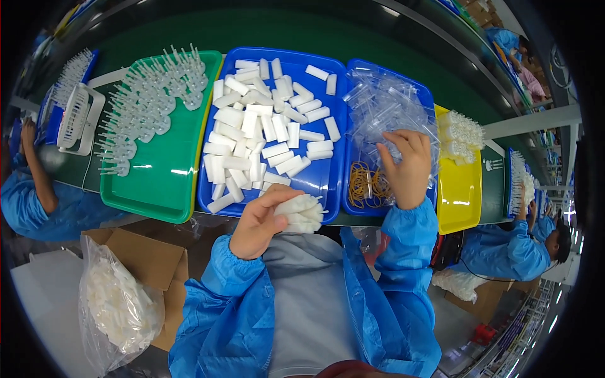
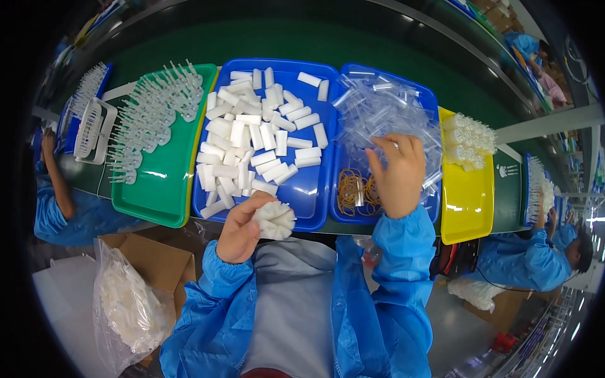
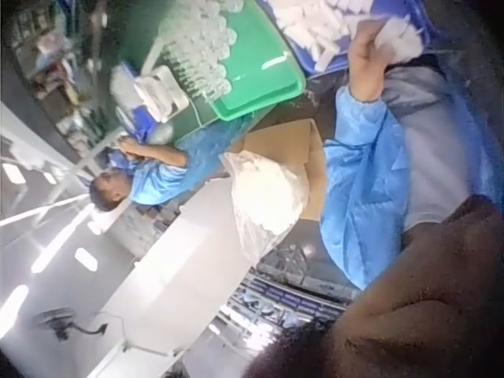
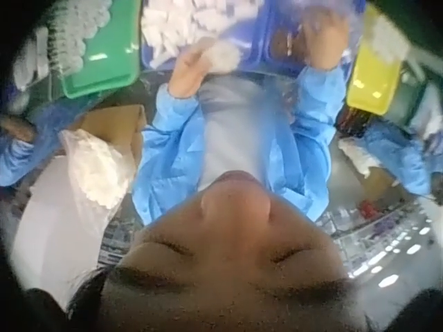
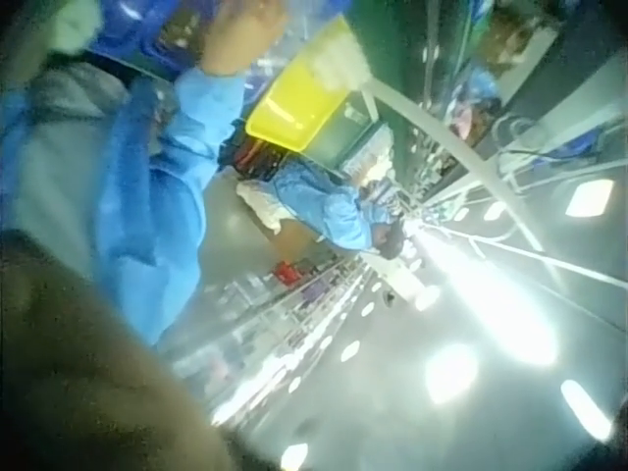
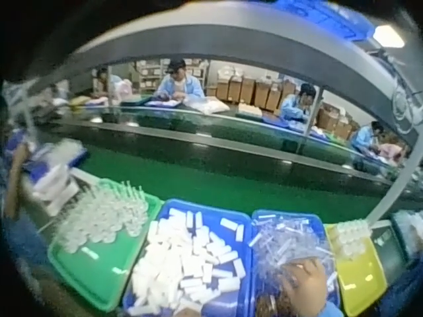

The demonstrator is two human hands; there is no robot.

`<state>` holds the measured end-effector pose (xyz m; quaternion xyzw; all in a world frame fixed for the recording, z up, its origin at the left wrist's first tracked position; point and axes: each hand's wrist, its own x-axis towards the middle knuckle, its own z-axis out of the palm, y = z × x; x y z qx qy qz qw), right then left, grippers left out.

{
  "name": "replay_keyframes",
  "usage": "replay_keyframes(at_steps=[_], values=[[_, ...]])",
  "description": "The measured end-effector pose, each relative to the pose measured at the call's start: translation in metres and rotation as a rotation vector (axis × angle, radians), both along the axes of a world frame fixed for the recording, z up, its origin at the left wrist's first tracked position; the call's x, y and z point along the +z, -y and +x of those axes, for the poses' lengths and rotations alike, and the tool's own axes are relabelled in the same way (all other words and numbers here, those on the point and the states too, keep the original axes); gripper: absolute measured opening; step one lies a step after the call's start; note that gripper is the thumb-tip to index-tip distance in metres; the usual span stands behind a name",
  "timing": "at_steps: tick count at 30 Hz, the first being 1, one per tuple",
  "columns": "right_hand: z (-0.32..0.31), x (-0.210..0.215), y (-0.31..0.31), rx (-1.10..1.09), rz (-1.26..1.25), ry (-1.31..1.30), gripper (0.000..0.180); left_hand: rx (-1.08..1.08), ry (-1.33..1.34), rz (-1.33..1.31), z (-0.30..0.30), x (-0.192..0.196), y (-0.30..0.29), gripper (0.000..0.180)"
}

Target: The person assembles parts by inserting white rectangular pieces onto the prongs of a plastic base, sliding clear plastic sleeves over each piece, securing the assembly with a rubber band, and placing the finished unit onto a tray.

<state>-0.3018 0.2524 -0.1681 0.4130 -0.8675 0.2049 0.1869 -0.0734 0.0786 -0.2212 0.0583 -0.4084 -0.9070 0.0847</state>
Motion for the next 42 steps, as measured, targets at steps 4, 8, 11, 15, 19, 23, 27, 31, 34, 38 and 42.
replay_keyframes(at_steps=[4, 8, 11, 15, 19, 23, 27, 31, 34, 38, 42], values=[[0.03, 0.029, -0.01, 0.152, -0.128, 0.309, 0.024, 0.02, -0.029, -0.101, -0.002, 0.001, 0.002, 0.039], [0.055, 0.056, -0.005, 0.467, -0.188, 0.549, 0.028, -0.014, -0.032, -0.042, -0.001, -0.003, 0.002, 0.039], [0.066, 0.059, -0.005, 0.621, -0.222, 0.508, 0.03, -0.026, -0.06, 0.0, -0.003, 0.002, -0.001, 0.039], [0.073, 0.06, 0.0, 0.608, -0.187, 0.498, 0.028, -0.037, -0.072, -0.014, -0.002, 0.004, 0.0, 0.037], [0.073, 0.064, 0.003, 0.608, -0.162, 0.454, 0.028, 0.002, -0.071, -0.061, 0.0, 0.0, 0.0, 0.035], [0.073, 0.066, 0.002, 0.607, -0.153, 0.466, 0.029, 0.009, -0.083, -0.094, -0.001, 0.001, -0.002, 0.036], [0.078, 0.06, 0.01, 0.668, -0.112, 0.534, 0.032, 0.003, -0.092, -0.178, -0.002, 0.004, -0.004, 0.036], [0.083, 0.056, 0.016, 0.702, -0.184, 0.673, 0.034, -0.002, -0.057, -0.179, -0.002, 0.005, -0.003, 0.036], [0.087, 0.056, 0.021, 0.688, -0.218, 0.693, 0.03, -0.021, -0.042, -0.176, -0.003, 0.009, -0.003, 0.036], [0.089, 0.052, 0.025, 0.719, -0.252, 0.734, 0.029, -0.018, -0.043, -0.183, -0.002, 0.009, -0.004, 0.037], [0.088, 0.05, 0.026, 0.726, -0.249, 0.732, 0.035, -0.013, -0.058, -0.179, -0.001, 0.001, 0.0, 0.037]])
